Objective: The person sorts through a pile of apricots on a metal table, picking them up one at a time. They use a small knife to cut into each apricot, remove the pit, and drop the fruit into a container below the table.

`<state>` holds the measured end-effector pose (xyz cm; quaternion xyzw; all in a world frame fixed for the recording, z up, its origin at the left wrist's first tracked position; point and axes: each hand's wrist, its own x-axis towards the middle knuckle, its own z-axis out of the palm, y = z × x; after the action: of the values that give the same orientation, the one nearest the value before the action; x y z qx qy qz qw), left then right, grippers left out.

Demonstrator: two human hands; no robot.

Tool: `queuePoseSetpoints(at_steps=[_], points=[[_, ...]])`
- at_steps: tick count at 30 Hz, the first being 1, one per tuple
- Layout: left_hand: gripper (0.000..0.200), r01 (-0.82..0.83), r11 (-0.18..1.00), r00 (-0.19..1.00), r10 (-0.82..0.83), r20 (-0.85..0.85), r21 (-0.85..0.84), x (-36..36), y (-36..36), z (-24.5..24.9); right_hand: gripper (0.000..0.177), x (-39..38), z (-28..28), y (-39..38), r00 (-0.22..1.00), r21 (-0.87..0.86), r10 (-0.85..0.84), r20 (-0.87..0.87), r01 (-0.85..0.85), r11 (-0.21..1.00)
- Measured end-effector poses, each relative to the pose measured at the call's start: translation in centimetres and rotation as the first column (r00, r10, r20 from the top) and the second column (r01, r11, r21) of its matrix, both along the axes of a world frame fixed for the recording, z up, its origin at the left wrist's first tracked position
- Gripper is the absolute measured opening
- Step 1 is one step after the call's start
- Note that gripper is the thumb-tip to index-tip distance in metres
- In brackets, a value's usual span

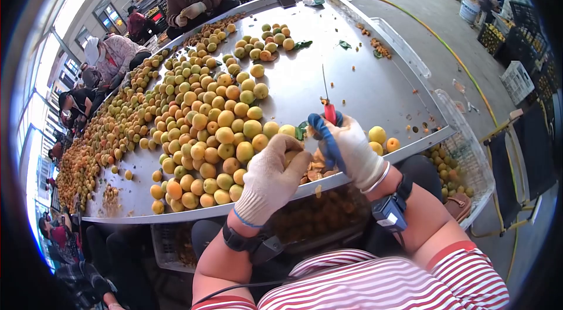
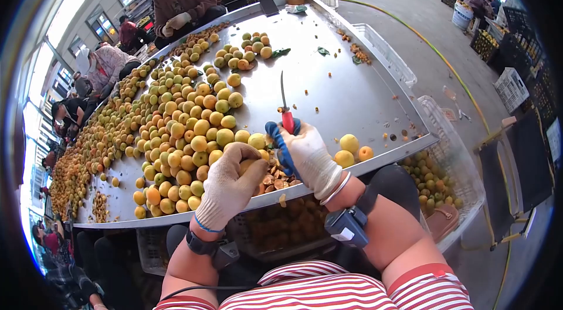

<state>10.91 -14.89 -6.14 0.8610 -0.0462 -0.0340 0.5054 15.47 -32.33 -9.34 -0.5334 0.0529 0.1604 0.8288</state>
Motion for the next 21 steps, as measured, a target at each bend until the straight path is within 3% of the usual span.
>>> queuePoseSetpoints(at_steps=[1,2,3,4,5,6,8,9,10,12,15,17,18,20,21], points=[[0.025,0.0,1.0,1.0,0.0,0.001,-0.001,-0.3,0.0,0.6,0.024,0.1,0.1,-0.2,0.999,-0.028,0.01,0.038,-0.009,1.0],[0.021,0.142,0.988,0.978,-0.15,-0.143,-0.064,-0.7,0.1,1.4,0.024,0.3,-0.5,0.0,0.999,-0.028,0.009,0.039,-0.008,1.0],[0.017,0.273,0.951,0.913,-0.304,-0.274,-0.145,-1.0,0.2,1.7,0.022,0.8,-1.8,0.3,0.977,-0.211,0.075,0.197,-0.033,0.977],[0.017,0.429,0.903,0.891,-0.416,-0.183,0.038,-1.2,0.4,1.3,0.021,1.0,-2.8,0.5,0.929,-0.388,0.164,0.333,-0.024,0.922],[0.018,0.511,0.848,0.857,-0.492,-0.155,0.137,-1.5,0.2,1.6,0.021,1.0,-3.5,0.8,0.854,-0.519,0.144,0.5,0.163,0.839],[0.018,0.581,0.779,0.814,-0.565,-0.137,0.237,-1.7,0.0,1.8,0.021,0.8,-2.6,0.6,0.857,-0.518,0.138,0.496,0.165,0.839],[0.02,0.578,0.758,0.811,-0.575,-0.111,0.303,-1.6,-0.4,1.1,0.021,1.0,0.2,-0.2,0.913,-0.641,0.03,0.408,0.262,0.721],[0.021,0.474,0.813,0.865,-0.502,-0.006,0.338,-1.1,-0.5,0.3,0.024,1.8,0.1,-0.6,0.89,-0.447,-0.048,0.454,0.274,0.851],[0.022,0.362,0.859,0.9,-0.423,0.104,0.361,-0.5,-0.8,-0.2,0.022,2.3,0.2,-0.9,0.874,-0.369,-0.121,0.47,0.32,0.873],[0.03,0.242,0.884,0.935,-0.322,0.145,0.401,0.9,-1.5,-1.3,0.021,2.0,1.6,-2.0,0.904,-0.389,-0.189,0.384,0.344,0.855],[0.038,0.257,0.877,0.95,-0.306,0.059,0.405,3.0,-3.1,-2.8,0.024,1.8,1.7,-2.1,0.859,-0.361,-0.246,0.45,0.426,0.83],[0.046,0.257,0.77,0.935,-0.35,0.051,0.584,3.9,-4.1,-3.8,0.023,2.2,0.5,-1.7,0.837,-0.316,-0.251,0.486,0.435,0.843],[0.046,0.257,0.77,0.935,-0.351,0.051,0.584,4.1,-4.3,-3.8,0.023,2.4,0.1,-1.6,0.815,-0.268,-0.254,0.521,0.439,0.857],[0.046,0.33,0.706,0.925,-0.375,-0.065,0.626,4.7,-4.8,-3.6,0.021,2.3,-0.1,-1.8,0.828,-0.344,-0.219,0.516,0.435,0.832],[0.044,0.296,0.73,0.924,-0.382,0.009,0.615,4.8,-4.6,-3.6,0.021,2.5,-0.2,-1.7,0.799,-0.276,-0.25,0.547,0.454,0.847]])
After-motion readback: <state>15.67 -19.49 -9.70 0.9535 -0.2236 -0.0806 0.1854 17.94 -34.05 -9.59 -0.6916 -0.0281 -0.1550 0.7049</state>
